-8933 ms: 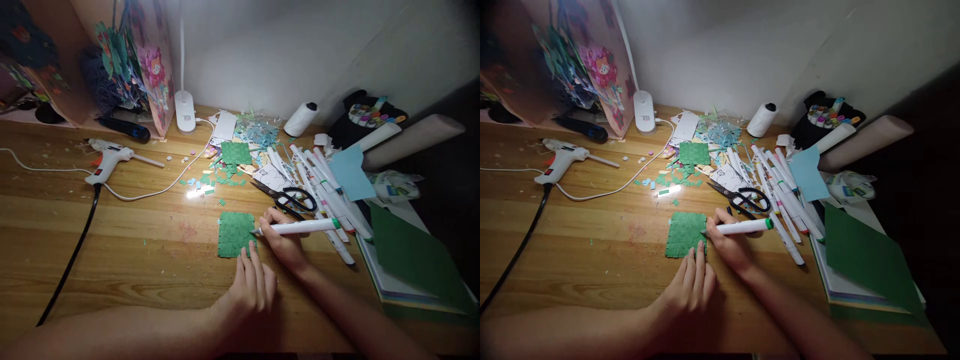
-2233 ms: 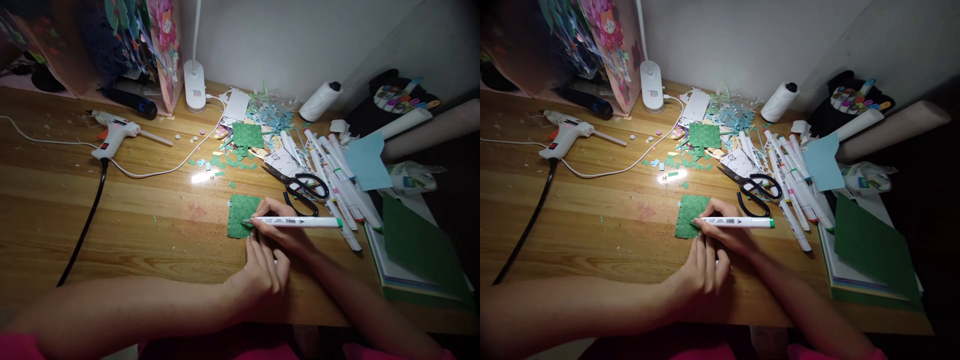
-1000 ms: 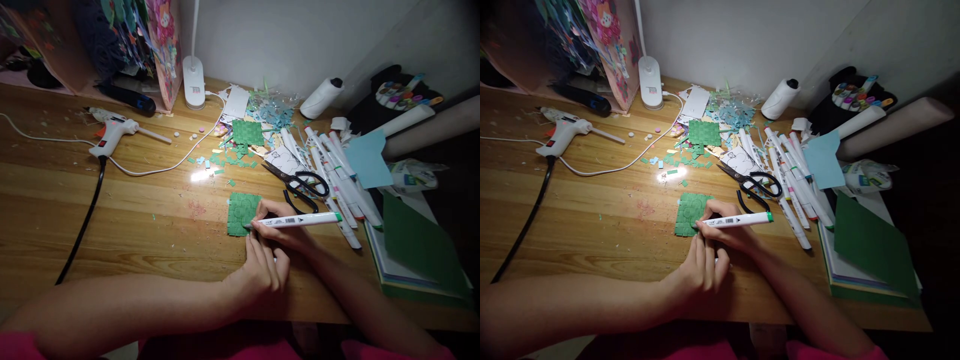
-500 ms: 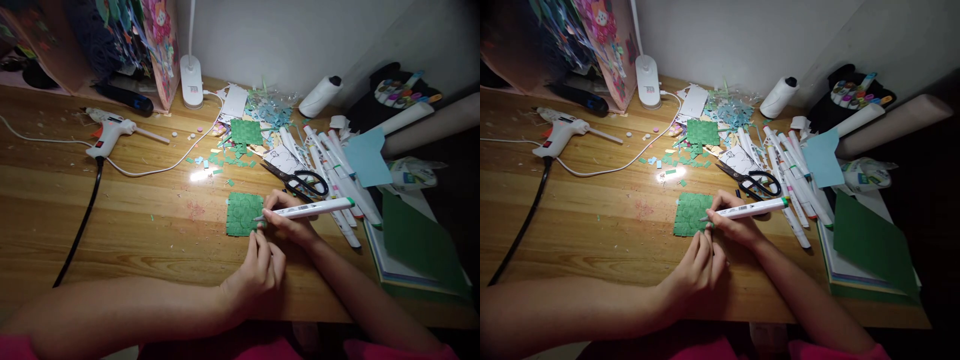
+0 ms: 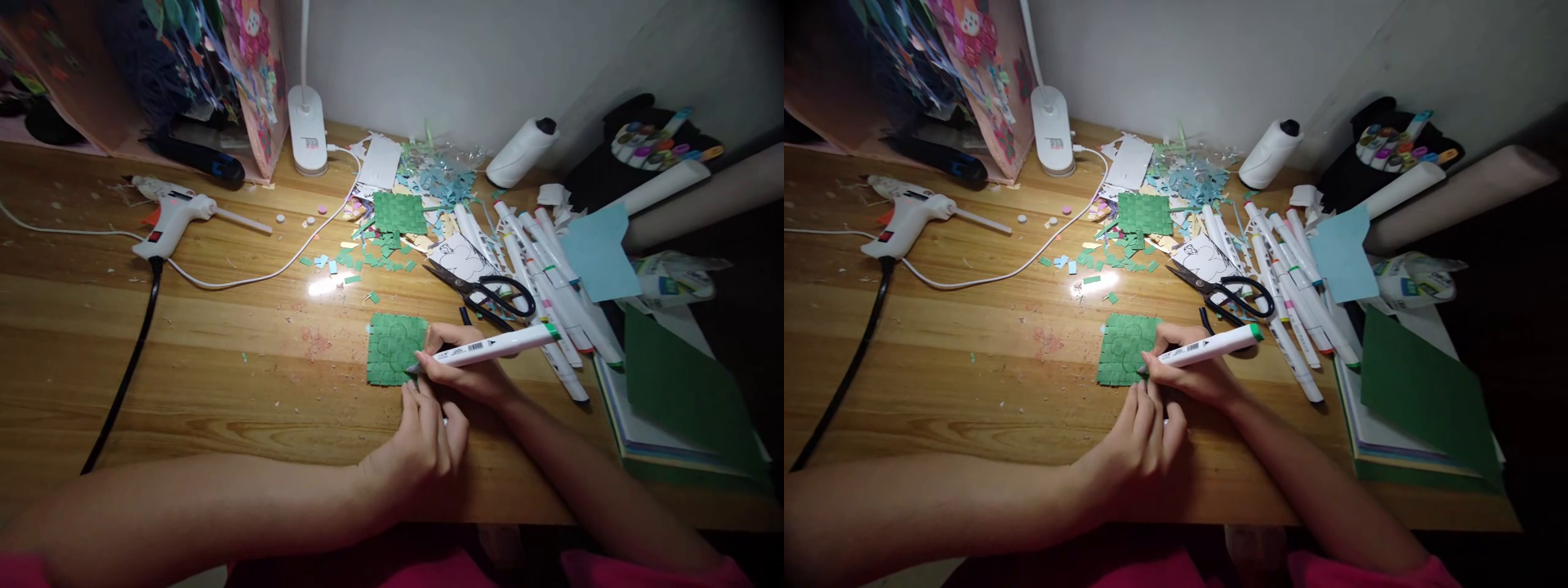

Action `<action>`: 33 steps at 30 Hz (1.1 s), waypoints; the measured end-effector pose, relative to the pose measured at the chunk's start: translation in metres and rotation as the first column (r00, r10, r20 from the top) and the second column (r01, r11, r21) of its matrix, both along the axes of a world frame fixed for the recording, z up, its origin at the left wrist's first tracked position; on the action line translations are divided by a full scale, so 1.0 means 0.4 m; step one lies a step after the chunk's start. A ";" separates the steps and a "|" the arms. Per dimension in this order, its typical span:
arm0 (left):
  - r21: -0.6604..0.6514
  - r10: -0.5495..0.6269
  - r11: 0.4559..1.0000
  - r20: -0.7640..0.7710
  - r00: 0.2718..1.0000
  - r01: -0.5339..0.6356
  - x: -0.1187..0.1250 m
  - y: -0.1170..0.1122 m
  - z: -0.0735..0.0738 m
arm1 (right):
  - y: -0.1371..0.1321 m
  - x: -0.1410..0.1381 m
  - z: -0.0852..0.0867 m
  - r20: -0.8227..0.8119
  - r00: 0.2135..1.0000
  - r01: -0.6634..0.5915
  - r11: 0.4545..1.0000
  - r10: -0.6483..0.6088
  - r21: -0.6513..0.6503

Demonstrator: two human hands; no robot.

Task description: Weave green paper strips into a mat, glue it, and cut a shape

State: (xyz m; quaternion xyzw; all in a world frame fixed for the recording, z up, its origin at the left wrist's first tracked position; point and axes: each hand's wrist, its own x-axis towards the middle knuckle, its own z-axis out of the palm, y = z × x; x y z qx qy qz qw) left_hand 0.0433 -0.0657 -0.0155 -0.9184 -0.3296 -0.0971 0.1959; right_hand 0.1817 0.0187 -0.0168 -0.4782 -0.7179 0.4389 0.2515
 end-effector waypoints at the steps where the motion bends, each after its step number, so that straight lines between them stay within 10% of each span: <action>1: 0.000 -0.002 1.000 0.005 1.000 0.002 0.000 0.001 0.001 | 0.000 0.001 -0.001 0.006 1.000 0.003 1.000 -0.003 0.008; 33: 0.013 0.007 1.000 -0.030 1.000 -0.007 -0.007 0.004 -0.001 | 0.000 0.009 -0.004 -0.341 0.886 0.368 0.923 -0.313 0.111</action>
